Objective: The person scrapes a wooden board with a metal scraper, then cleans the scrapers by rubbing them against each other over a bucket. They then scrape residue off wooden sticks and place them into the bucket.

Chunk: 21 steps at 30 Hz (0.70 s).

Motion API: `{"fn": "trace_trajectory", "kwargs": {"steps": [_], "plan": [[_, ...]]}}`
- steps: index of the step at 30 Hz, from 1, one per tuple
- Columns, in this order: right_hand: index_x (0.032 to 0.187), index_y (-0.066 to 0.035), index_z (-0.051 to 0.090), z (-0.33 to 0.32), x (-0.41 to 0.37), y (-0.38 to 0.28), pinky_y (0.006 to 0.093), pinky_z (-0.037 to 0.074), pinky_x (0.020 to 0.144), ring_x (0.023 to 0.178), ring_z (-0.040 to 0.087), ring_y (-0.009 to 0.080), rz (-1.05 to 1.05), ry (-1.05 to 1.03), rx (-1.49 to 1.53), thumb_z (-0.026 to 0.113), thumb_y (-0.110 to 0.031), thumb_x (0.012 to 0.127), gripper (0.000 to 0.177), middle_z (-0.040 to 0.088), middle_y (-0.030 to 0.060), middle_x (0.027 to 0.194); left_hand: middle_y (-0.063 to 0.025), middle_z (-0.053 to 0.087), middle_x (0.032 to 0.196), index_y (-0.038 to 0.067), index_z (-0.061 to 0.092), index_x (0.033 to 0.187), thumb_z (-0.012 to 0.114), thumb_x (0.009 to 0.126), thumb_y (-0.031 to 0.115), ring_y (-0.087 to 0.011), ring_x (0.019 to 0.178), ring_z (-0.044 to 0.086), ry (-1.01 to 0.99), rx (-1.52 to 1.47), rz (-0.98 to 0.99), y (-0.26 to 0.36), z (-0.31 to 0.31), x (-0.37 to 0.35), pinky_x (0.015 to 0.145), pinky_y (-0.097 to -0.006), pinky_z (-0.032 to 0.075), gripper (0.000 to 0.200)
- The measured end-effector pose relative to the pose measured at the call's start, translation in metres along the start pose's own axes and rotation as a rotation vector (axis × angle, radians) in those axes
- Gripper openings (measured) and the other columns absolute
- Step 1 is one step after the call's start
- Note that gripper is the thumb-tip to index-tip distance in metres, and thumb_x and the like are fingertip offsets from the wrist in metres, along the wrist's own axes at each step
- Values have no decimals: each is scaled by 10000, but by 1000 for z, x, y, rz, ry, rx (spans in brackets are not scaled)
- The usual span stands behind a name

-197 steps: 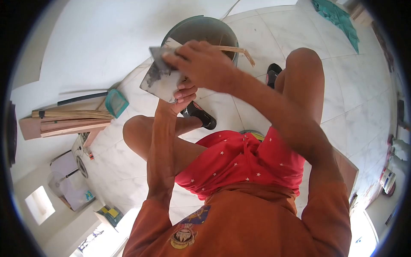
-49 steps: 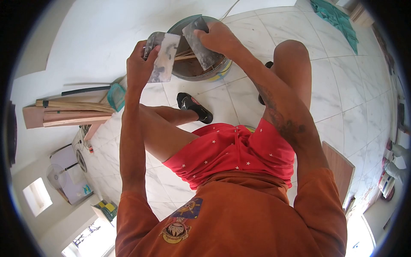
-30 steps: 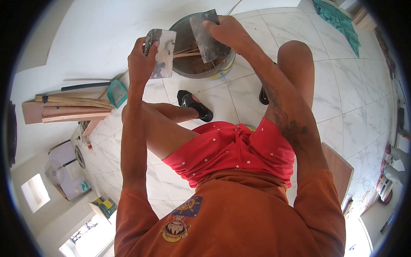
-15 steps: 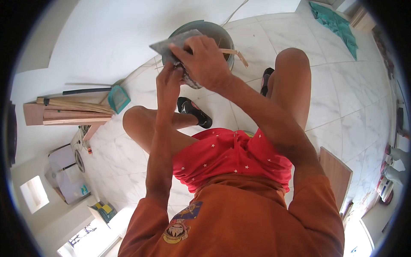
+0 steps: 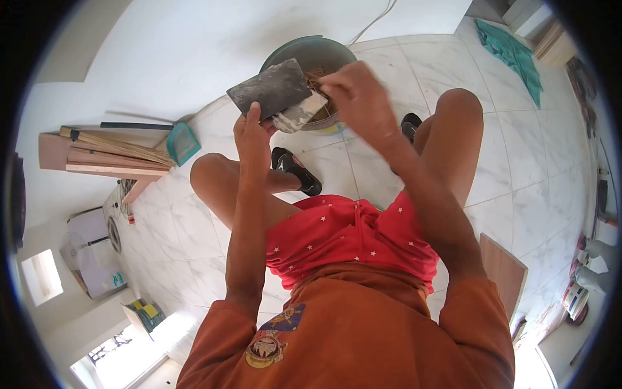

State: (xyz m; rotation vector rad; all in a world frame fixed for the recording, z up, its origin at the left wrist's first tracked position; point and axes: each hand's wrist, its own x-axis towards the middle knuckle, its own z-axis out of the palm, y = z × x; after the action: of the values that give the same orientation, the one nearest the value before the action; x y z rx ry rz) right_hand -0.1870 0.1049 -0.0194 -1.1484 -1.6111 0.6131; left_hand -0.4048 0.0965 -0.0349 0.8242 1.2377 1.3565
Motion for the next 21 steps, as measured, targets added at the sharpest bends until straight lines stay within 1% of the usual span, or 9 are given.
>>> {"fn": "trace_trajectory", "kwargs": {"steps": [1,4,8,11,12,15,18,20,21], "plan": [[1070,-41,737,-12,1,-6,304,525,676,815,622,117,279,25,163,696,-128,902,193,666,49,986,-137,675,1094,-55,569,1186,507,1032,256,-236,946,681,4,-35,-7,3,-4,-1,861,-354,552,352],[1021,-45,758,-30,0,-1,224,470,552,652,560,51,505,-37,150,736,-215,903,207,698,19,857,-151,653,1151,-49,551,1207,507,1024,230,-264,991,675,-17,-160,-21,10,-7,-1,876,-399,556,336],[1056,-32,747,-24,-18,-7,212,436,508,557,519,45,453,-183,142,723,-264,917,272,709,34,822,-162,630,1191,-46,529,1228,498,1021,207,-285,1043,656,-44,-301,-14,14,2,-7,901,-449,554,328],[1059,-7,736,-27,-18,-8,228,462,511,558,552,59,682,-265,389,653,-286,973,303,722,61,865,-149,633,1184,-34,531,1223,500,1026,210,-272,1013,655,-46,-311,9,18,2,-3,888,-439,543,315],[1147,19,685,-29,-20,-6,250,538,587,648,650,111,630,-315,456,573,-272,1022,336,734,106,927,-135,638,1172,-24,537,1214,511,1029,224,-254,980,655,-49,-312,22,19,2,-4,858,-424,535,311],[1276,69,578,-29,-32,-5,314,598,732,845,715,202,661,-283,891,511,-206,1051,362,715,181,1043,-123,642,1161,-17,545,1205,527,1032,245,-234,945,656,-49,-308,48,17,1,-4,828,-401,532,314],[1368,108,463,-22,-35,-1,390,580,927,1101,672,304,601,-311,1127,488,-133,1051,399,653,246,1197,-132,635,1175,-18,539,1213,520,1029,235,-249,977,656,-41,-313,33,7,-4,4,854,-407,539,313],[1387,83,468,-14,-33,13,388,540,996,1172,634,272,620,-320,1152,504,-99,1039,395,619,227,1269,-146,625,1203,-18,525,1231,502,1022,209,-275,1033,652,-22,-310,18,-1,-7,12,906,-431,547,309],[1397,71,470,-11,-31,16,387,520,1031,1208,615,256,634,-322,1163,512,-83,1033,397,602,218,1305,-139,629,1190,-19,525,1230,511,1027,227,-263,1011,656,-23,-324,9,-6,-8,14,885,-417,545,320]]}}
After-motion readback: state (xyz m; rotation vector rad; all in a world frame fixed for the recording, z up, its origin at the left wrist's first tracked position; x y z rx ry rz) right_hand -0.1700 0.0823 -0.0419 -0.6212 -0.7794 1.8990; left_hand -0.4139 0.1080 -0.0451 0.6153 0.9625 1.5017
